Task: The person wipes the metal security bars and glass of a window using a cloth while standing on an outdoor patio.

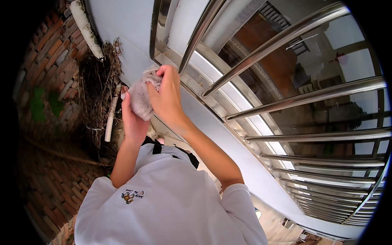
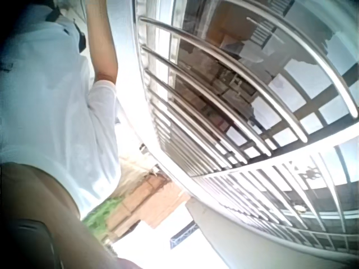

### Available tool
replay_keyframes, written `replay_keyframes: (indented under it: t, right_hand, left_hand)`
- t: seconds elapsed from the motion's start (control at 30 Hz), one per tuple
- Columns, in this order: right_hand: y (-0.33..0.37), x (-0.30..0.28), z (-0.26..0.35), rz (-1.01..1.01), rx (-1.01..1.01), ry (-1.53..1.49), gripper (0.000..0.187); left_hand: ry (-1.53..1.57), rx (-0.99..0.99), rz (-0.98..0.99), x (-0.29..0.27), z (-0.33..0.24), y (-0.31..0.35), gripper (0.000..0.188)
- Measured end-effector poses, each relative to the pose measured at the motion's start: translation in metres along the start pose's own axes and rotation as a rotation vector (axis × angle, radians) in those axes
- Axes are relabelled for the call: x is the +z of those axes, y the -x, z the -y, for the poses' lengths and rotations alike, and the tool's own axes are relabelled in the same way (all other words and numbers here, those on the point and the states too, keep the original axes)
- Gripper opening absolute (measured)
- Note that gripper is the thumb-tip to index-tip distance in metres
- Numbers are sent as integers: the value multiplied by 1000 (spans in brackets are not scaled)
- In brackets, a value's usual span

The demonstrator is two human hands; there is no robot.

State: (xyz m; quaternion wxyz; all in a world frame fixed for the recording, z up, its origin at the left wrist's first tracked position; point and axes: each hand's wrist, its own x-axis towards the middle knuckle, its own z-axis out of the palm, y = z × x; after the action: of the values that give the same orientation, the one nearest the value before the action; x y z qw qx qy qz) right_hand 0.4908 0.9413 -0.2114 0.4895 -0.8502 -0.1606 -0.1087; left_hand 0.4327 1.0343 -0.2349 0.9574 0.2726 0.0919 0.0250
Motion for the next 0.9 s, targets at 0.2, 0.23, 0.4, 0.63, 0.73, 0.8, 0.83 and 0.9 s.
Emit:
replay_keyframes:
  t: [0.2, 0.23, 0.4, 0.63, 0.73, 0.8, 0.83, 0.9]
  right_hand:
    - [30, 14, 19, 173, -292, 1, 34]
    - [31, 7, 20, 212, -308, -10, 35]
    - [22, -34, 19, 533, -136, -422, 43]
    - [38, -31, 12, 145, 209, -784, 72]
    - [47, -37, 12, 175, 429, -1023, 61]
    - [55, -50, 6, -32, 340, -999, 54]
    - [59, -57, 7, -100, 247, -934, 53]
    - [64, -78, 14, -175, 164, -867, 54]
  left_hand:
    - [29, 28, 72, -10, 2, -2, 41]
    - [43, -11, 178, -20, -1, -6, 40]
    - [-23, 26, 20, -33, 1, -16, 47]
    - [105, 146, 182, 6, 3, -17, 66]
    - [-271, 151, 148, -34, 25, -27, 71]
    - [-533, 360, 287, 5, 25, -26, 73]
    - [-609, 460, 379, 1, 31, -36, 74]
    - [-532, 387, 518, 28, 23, -26, 84]
